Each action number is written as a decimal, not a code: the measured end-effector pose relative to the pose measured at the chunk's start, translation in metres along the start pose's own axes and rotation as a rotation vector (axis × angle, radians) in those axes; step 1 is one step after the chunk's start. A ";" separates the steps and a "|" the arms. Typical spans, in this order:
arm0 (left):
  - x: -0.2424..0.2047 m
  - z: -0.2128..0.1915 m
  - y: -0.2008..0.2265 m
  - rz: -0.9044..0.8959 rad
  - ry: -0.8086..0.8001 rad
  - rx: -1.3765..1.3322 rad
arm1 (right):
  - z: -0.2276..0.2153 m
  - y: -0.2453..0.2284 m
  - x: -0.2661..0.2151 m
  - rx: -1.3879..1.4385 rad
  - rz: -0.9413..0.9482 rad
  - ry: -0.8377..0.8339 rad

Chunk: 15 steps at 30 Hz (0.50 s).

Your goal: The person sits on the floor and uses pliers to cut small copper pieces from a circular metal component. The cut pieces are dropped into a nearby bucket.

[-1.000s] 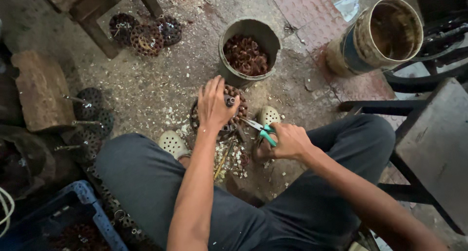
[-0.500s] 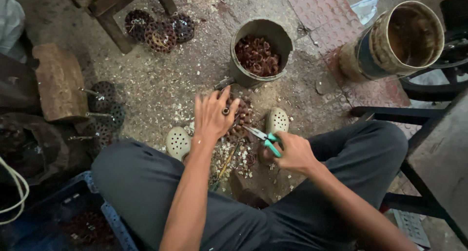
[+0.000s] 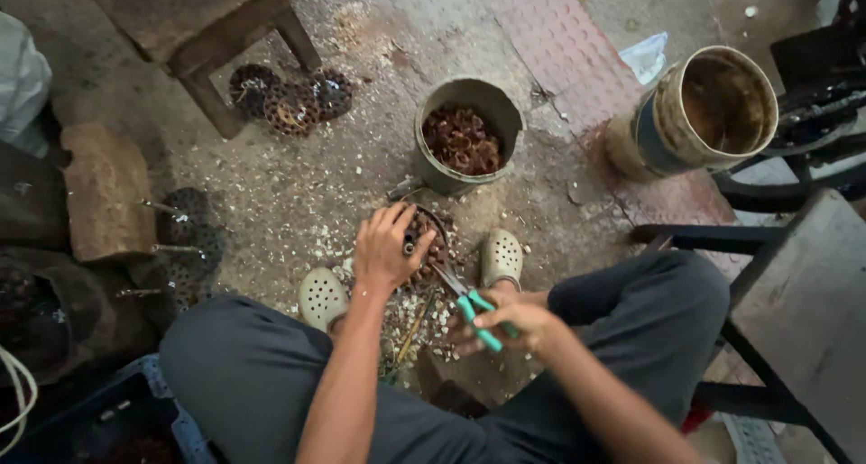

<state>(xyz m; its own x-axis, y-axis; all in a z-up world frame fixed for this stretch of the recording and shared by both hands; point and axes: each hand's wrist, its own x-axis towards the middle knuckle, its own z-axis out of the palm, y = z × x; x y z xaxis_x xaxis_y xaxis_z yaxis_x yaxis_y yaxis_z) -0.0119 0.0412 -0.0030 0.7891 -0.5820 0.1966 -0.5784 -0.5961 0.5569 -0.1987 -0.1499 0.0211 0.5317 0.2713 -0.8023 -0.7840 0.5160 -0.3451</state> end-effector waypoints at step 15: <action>-0.002 -0.010 0.005 0.057 0.075 -0.004 | 0.023 0.040 -0.002 0.727 0.126 -0.628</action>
<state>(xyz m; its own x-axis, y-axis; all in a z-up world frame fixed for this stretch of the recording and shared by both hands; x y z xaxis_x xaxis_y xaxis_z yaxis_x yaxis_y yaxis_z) -0.0144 0.0443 0.0074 0.7684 -0.5718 0.2876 -0.6219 -0.5610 0.5463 -0.2244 -0.1112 0.0201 0.6969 0.6350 -0.3333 -0.5698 0.7725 0.2803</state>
